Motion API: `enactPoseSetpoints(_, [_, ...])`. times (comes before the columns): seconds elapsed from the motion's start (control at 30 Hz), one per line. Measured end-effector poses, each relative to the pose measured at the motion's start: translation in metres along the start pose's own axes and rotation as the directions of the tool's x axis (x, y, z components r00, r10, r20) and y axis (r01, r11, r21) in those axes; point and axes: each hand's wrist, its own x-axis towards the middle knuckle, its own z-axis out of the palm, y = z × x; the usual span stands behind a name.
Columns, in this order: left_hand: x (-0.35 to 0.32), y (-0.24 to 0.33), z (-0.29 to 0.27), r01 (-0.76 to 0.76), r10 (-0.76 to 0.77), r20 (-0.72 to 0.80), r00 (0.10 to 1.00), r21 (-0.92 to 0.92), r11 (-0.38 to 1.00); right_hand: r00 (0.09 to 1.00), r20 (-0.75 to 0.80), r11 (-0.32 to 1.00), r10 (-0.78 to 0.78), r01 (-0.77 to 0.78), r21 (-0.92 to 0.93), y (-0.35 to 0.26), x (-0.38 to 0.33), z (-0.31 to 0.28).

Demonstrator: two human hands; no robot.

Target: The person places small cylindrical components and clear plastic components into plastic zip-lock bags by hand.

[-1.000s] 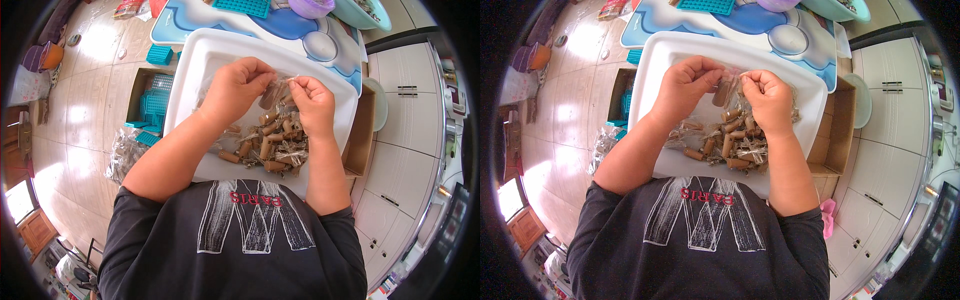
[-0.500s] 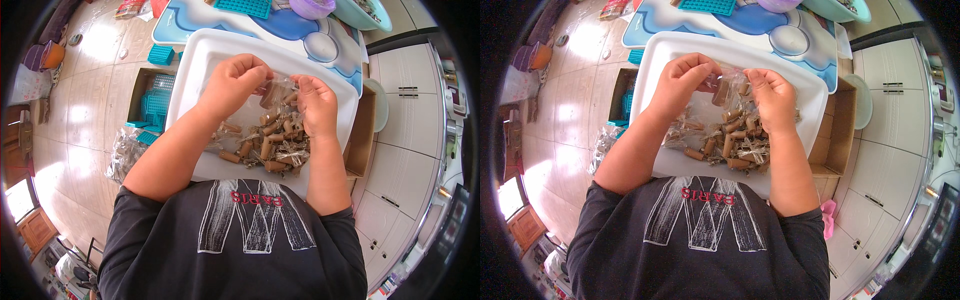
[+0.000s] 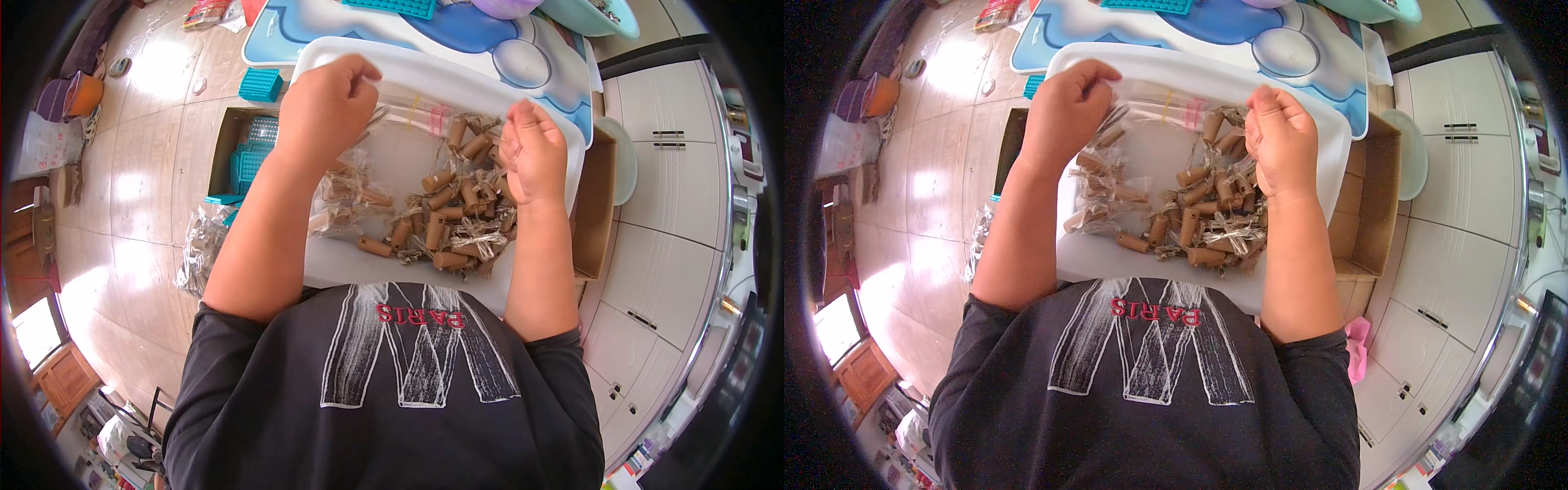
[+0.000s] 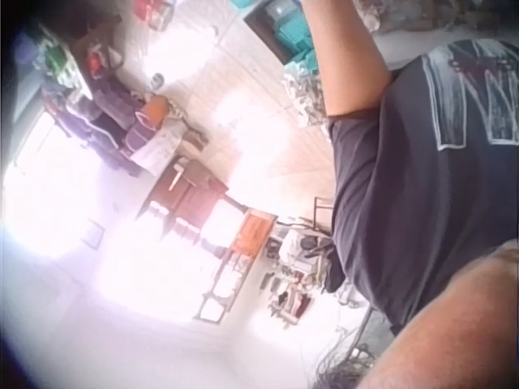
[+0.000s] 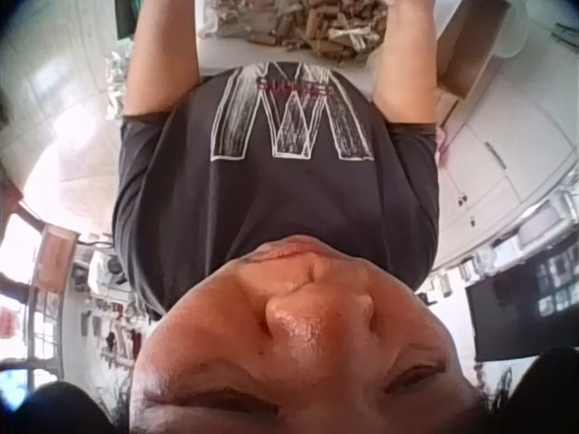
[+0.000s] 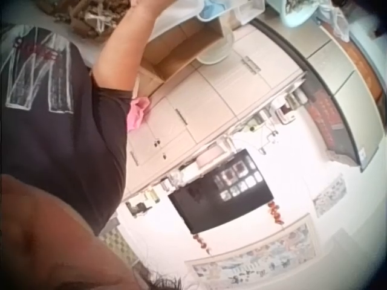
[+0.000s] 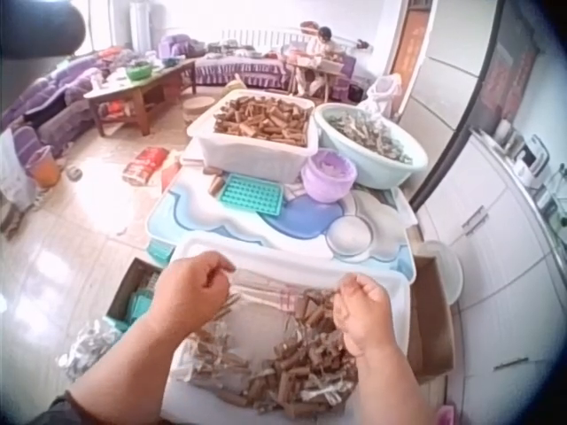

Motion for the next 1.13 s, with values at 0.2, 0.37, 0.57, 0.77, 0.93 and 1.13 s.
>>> enactPoseSetpoints(0.2, [-0.012,0.005,0.035,-0.376,0.397,0.020,0.918,0.367,0.851,0.998,0.023,0.943,-0.053,0.042,0.330,-0.003,0.005,-0.004])
enactPoseSetpoints(0.37, [-0.040,0.007,0.077,-0.315,0.138,0.474,0.869,0.318,0.894,0.976,-0.214,0.934,0.045,0.035,0.356,-0.010,0.007,-0.001])
enactPoseSetpoints(0.57, [-0.028,0.006,0.071,-0.291,0.006,0.626,0.780,0.353,0.889,0.981,0.178,0.842,0.081,-0.162,0.514,-0.004,0.005,-0.031])
enactPoseSetpoints(0.77, [-0.024,0.005,0.065,-0.251,0.087,0.478,0.874,0.293,0.922,0.993,0.063,0.989,0.101,-0.107,0.097,-0.008,0.003,-0.022])
enactPoseSetpoints(0.93, [-0.025,-0.001,0.081,-0.227,0.089,0.395,0.914,0.319,0.920,0.996,0.053,0.628,0.069,-0.003,-0.778,0.003,0.002,0.000])
enactPoseSetpoints(1.13, [-0.026,-0.003,0.076,-0.241,0.169,0.295,0.940,0.226,0.944,0.971,0.028,-0.003,0.239,0.030,-1.000,0.015,-0.005,0.013])
